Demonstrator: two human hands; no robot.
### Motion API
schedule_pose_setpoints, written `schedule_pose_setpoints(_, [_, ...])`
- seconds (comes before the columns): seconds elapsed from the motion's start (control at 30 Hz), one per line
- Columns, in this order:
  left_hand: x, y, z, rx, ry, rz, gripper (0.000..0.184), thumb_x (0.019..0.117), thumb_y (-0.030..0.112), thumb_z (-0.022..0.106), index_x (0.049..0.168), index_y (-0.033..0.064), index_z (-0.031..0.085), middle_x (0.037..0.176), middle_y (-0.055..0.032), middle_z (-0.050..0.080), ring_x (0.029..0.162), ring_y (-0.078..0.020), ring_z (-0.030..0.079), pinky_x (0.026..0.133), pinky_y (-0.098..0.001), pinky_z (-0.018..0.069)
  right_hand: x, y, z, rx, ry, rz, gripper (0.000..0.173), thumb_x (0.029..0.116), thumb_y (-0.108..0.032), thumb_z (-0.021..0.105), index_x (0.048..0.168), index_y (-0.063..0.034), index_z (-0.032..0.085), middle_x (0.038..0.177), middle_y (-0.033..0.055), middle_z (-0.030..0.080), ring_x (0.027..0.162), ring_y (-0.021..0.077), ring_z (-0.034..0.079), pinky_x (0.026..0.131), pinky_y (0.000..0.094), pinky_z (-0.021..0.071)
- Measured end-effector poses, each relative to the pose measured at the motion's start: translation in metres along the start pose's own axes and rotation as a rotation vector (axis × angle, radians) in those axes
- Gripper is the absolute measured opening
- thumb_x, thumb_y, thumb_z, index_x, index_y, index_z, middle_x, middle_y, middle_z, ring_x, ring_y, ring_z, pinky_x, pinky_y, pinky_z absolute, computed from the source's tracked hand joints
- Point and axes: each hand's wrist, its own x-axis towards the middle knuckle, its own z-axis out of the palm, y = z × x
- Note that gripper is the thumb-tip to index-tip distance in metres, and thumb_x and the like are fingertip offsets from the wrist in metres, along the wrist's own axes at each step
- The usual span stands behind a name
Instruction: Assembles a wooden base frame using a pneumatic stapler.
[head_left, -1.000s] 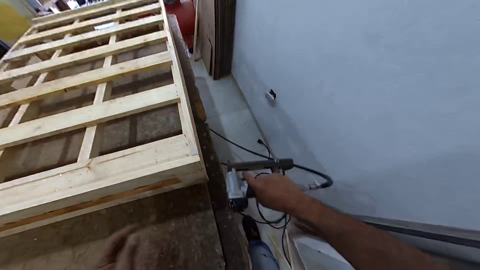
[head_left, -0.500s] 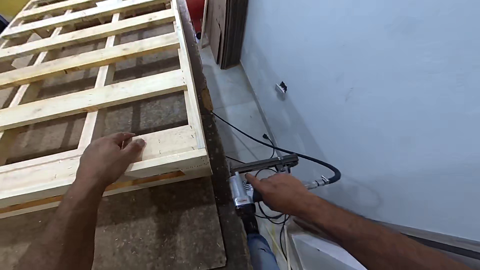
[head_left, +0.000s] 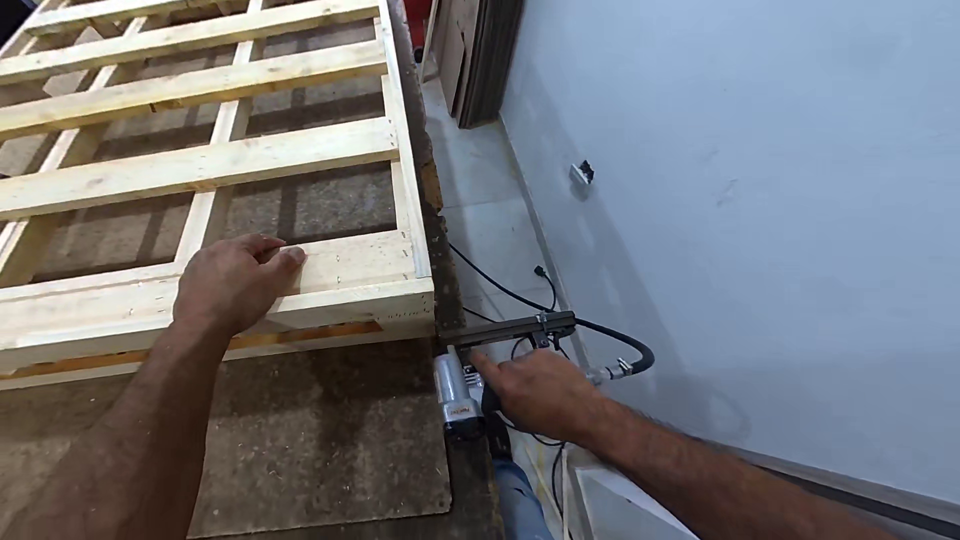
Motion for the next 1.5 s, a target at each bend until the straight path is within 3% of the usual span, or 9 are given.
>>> schedule_pose_setpoints(0.13, [-0.003,0.003,-0.002,-0.046,0.034,-0.022,0.046,0.1002,0.061,0.052,0.118,0.0248,0.074,0.113,-0.0105,0.073,0.11,-0.036,0.067,0.089,-0.0699,0.0477,-0.001,-0.014,0.005,0.008,-0.024,-0.061,0.043,0.0989,-0.012,0.052,0.141,-0.0096,0.045,0.08,0.0129,0.065,0.073,0.036,0.069,0.061,0.0521,0.0558])
schedule_pose_setpoints(0.43, [-0.003,0.003,-0.002,-0.073,0.053,-0.039,0.043,0.1,0.06,0.053,0.115,0.0257,0.075,0.109,-0.0081,0.074,0.107,-0.0338,0.068,0.087,-0.0685,0.0498,0.014,-0.029,0.007,-0.063,0.14,-0.079,0.036,0.1002,-0.017,0.054,0.136,-0.0103,0.051,0.073,0.008,0.064,0.067,0.0306,0.069,0.057,0.0461,0.0561])
schedule_pose_setpoints(0.67, [-0.003,0.003,-0.001,-0.082,0.058,-0.049,0.043,0.0992,0.06,0.053,0.112,0.0265,0.076,0.109,-0.0075,0.074,0.107,-0.0321,0.068,0.086,-0.0676,0.0499,0.038,-0.062,0.0,-0.036,0.049,-0.068,0.036,0.103,-0.013,0.047,0.139,-0.008,0.047,0.082,0.0123,0.067,0.077,0.0348,0.071,0.065,0.0491,0.0571])
schedule_pose_setpoints(1.0, [-0.001,0.001,-0.001,-0.081,0.063,-0.038,0.044,0.0992,0.061,0.052,0.11,0.027,0.076,0.108,-0.0059,0.074,0.106,-0.0305,0.069,0.085,-0.0665,0.0503,0.041,-0.062,0.012,-0.076,0.105,-0.033,0.034,0.1024,-0.015,0.049,0.136,-0.0082,0.051,0.079,0.0097,0.067,0.075,0.0317,0.071,0.064,0.0464,0.0575])
schedule_pose_setpoints(1.13, [-0.001,0.002,-0.002,-0.09,0.062,-0.044,0.043,0.0992,0.061,0.053,0.111,0.0268,0.076,0.108,-0.0066,0.074,0.105,-0.0311,0.069,0.085,-0.0671,0.0502,0.042,-0.067,0.016,-0.069,0.103,0.015,0.023,0.1023,-0.013,0.047,0.124,-0.0069,0.054,0.079,0.0098,0.067,0.078,0.0308,0.072,0.07,0.0457,0.0578])
schedule_pose_setpoints(1.27, [-0.003,0.002,-0.002,-0.102,0.065,-0.042,0.041,0.0995,0.059,0.054,0.111,0.0258,0.076,0.107,-0.0069,0.074,0.105,-0.0323,0.069,0.085,-0.0686,0.0497,0.041,-0.069,0.015,-0.033,0.066,0.033,0.033,0.1034,-0.012,0.046,0.136,-0.0055,0.05,0.083,0.0119,0.068,0.082,0.0329,0.072,0.073,0.0474,0.0582])
schedule_pose_setpoints(1.4, [-0.003,0.002,-0.003,-0.091,0.064,-0.036,0.042,0.0995,0.06,0.054,0.112,0.0258,0.076,0.108,-0.0079,0.074,0.106,-0.0332,0.069,0.085,-0.0687,0.0492,0.038,-0.066,0.021,-0.04,0.116,0.046,0.026,0.102,-0.013,0.049,0.127,-0.006,0.054,0.08,0.0102,0.068,0.079,0.031,0.072,0.07,0.0457,0.0582])
schedule_pose_setpoints(1.5, [-0.004,0.002,-0.003,-0.086,0.069,-0.035,0.042,0.0995,0.06,0.053,0.112,0.0263,0.076,0.108,-0.0076,0.074,0.105,-0.0328,0.069,0.085,-0.0682,0.0494,0.036,-0.064,0.021,-0.039,0.111,0.048,0.025,0.1027,-0.014,0.048,0.126,-0.0072,0.054,0.08,0.0091,0.068,0.079,0.0303,0.072,0.069,0.0453,0.058])
